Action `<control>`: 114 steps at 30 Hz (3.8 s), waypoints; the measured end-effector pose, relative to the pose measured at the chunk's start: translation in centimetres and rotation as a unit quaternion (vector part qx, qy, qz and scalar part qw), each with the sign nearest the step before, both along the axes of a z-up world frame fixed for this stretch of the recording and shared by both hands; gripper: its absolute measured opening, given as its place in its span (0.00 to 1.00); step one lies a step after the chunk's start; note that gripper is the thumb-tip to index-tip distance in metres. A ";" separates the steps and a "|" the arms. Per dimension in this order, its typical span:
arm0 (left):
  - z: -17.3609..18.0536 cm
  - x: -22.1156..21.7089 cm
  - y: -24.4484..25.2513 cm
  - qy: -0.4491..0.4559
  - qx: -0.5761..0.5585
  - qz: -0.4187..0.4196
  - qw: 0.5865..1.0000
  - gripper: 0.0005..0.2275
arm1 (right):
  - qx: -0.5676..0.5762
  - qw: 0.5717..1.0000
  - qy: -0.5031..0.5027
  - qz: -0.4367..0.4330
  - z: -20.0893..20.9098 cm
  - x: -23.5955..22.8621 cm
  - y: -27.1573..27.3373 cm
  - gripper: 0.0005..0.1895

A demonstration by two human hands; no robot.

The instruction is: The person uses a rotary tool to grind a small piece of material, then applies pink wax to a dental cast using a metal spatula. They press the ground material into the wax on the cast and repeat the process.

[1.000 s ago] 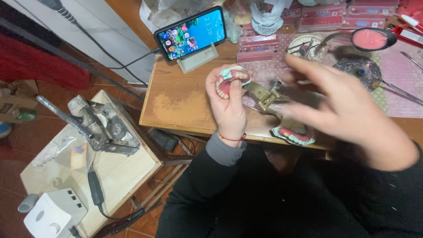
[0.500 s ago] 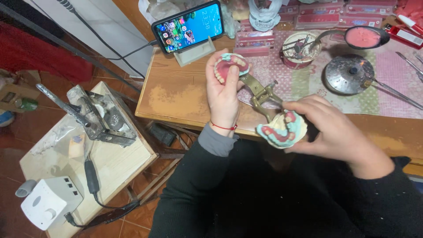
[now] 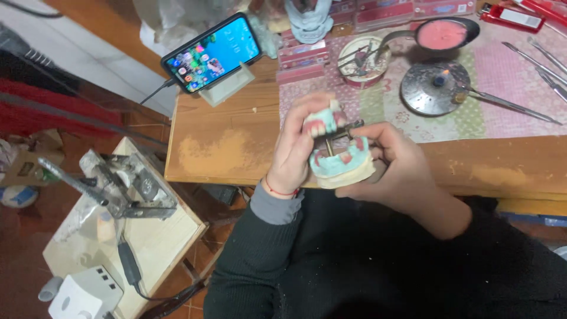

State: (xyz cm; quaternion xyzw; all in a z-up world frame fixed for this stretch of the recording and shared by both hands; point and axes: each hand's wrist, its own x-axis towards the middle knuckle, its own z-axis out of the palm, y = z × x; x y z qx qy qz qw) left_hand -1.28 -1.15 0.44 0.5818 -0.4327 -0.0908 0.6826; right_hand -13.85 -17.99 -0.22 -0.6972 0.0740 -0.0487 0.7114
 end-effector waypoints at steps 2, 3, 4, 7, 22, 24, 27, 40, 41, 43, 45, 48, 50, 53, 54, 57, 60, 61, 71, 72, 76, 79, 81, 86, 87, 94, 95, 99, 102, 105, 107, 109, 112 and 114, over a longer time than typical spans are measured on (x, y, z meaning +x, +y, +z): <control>0.0 0.0 0.1 -0.046 0.019 -0.001 0.999 0.17 | -0.009 1.000 -0.007 -0.007 -0.3 -0.1 -0.1 0.49; 0.1 -0.1 0.1 -0.063 0.026 -0.015 0.998 0.18 | -0.007 1.000 -0.024 -0.013 -0.6 -0.2 -0.2 0.45; 0.1 -0.1 0.3 -0.080 0.031 -0.029 0.996 0.18 | -0.005 0.999 -0.042 -0.018 -0.9 -0.3 -0.2 0.41; 0.2 0.1 0.4 -0.077 0.034 -0.038 0.996 0.18 | -0.043 0.999 -0.018 -0.026 -0.9 -0.3 -0.1 0.40; 0.4 -0.1 0.2 -0.153 0.004 -0.069 0.986 0.45 | -0.075 0.994 -0.073 -0.039 -0.7 -0.9 -0.1 0.39; 0.5 -0.2 0.2 -0.166 0.017 -0.062 0.984 0.46 | -0.055 0.994 -0.080 -0.039 -0.8 -0.9 -0.2 0.39; 0.3 -0.2 0.4 -0.185 0.047 -0.047 0.981 0.47 | -0.018 0.995 -0.087 -0.034 -0.7 -0.9 -0.3 0.38; 1.4 -1.1 0.9 -0.209 0.066 0.046 0.975 0.38 | 0.054 0.992 -0.117 0.011 -1.1 -0.5 -0.1 0.46; 1.5 -1.1 1.0 -0.209 0.065 0.049 0.974 0.38 | 0.053 0.992 -0.117 0.014 -1.2 -0.5 0.0 0.46; 1.5 -1.0 1.1 -0.211 0.068 0.046 0.974 0.37 | 0.089 0.990 -0.111 0.017 -1.3 -0.5 0.1 0.48; 1.6 -1.0 1.2 -0.211 0.067 0.052 0.974 0.37 | 0.102 0.989 -0.104 0.018 -1.2 -0.4 0.3 0.49; 1.8 -1.1 1.3 -0.216 0.068 0.059 0.972 0.35 | 0.109 0.989 -0.100 0.019 -1.4 -0.4 0.3 0.49; 1.9 -1.2 1.3 -0.220 0.070 0.061 0.971 0.35 | 0.103 0.989 -0.102 0.019 -1.3 -0.4 0.3 0.49; 1.9 -1.2 1.2 -0.220 0.067 0.064 0.971 0.34 | 0.085 0.991 -0.102 0.010 -0.9 -0.4 0.4 0.49; 1.8 -1.2 1.1 -0.220 0.065 0.068 0.971 0.35 | 0.036 0.992 -0.119 0.004 -1.0 -0.4 0.3 0.49; 1.4 -1.1 1.1 -0.219 0.057 0.065 0.972 0.36 | -0.068 0.981 -0.180 -0.020 -1.0 -0.2 0.2 0.45; 1.3 -1.0 1.1 -0.214 0.053 0.057 0.974 0.37 | -0.199 0.946 -0.251 -0.048 -0.1 0.1 -0.1 0.40; 1.3 -1.0 1.0 -0.211 0.054 0.053 0.975 0.37 | -0.273 0.919 -0.277 -0.057 0.4 0.1 -0.3 0.37; 1.2 -1.1 0.8 -0.217 0.062 0.046 0.973 0.36 | -0.279 0.921 -0.272 0.004 1.5 0.2 -1.5 0.33; 1.2 -1.1 0.8 -0.217 0.062 0.046 0.973 0.36 | -0.276 0.922 -0.273 0.004 1.4 0.2 -1.5 0.33; 1.2 -1.2 0.7 -0.219 0.055 0.048 0.973 0.36 | -0.281 0.926 -0.253 0.002 2.0 0.2 -1.4 0.32; 1.1 -1.3 0.7 -0.216 0.058 0.046 0.974 0.36 | -0.282 0.923 -0.262 0.004 1.8 0.2 -1.5 0.32; 1.1 -1.3 0.7 -0.217 0.060 0.044 0.973 0.36 | -0.285 0.923 -0.260 0.004 1.8 0.2 -1.6 0.32; 1.0 -1.2 0.7 -0.221 0.061 0.039 0.973 0.36 | -0.290 0.917 -0.274 0.002 1.4 0.2 -1.7 0.33; 1.0 -1.2 0.7 -0.221 0.061 0.039 0.973 0.36 | -0.292 0.915 -0.277 0.001 1.4 0.2 -1.7 0.33; 1.0 -1.2 0.8 -0.218 0.062 0.036 0.973 0.36 | -0.312 0.908 -0.281 -0.005 1.4 0.0 -1.6 0.32; 1.1 -1.2 0.8 -0.218 0.062 0.036 0.973 0.36 | -0.312 0.908 -0.281 -0.005 1.4 0.0 -1.6 0.32; 1.1 -1.2 0.8 -0.218 0.066 0.035 0.973 0.35 | -0.312 0.903 -0.294 -0.002 1.4 -0.1 -1.7 0.31; 1.1 -1.2 0.8 -0.216 0.065 0.032 0.974 0.35 | -0.318 0.899 -0.301 0.001 1.3 -0.1 -1.8 0.32; 1.1 -1.2 0.8 -0.216 0.065 0.033 0.974 0.35 | -0.325 0.898 -0.298 0.001 1.6 -0.2 -1.7 0.32; 1.1 -1.2 0.8 -0.217 0.067 0.036 0.973 0.35 | -0.330 0.899 -0.290 0.002 1.9 -0.3 -1.6 0.32; 0.9 -1.2 0.7 -0.218 0.061 0.033 0.974 0.36 | -0.334 0.896 -0.291 -0.008 2.0 -0.3 -1.5 0.31; 0.8 -1.2 0.7 -0.216 0.060 0.030 0.974 0.36 | -0.336 0.894 -0.296 -0.006 2.1 -0.4 -1.5 0.31; 0.9 -1.2 0.7 -0.216 0.060 0.029 0.974 0.36 | -0.338 0.894 -0.296 -0.008 2.2 -0.4 -1.5 0.31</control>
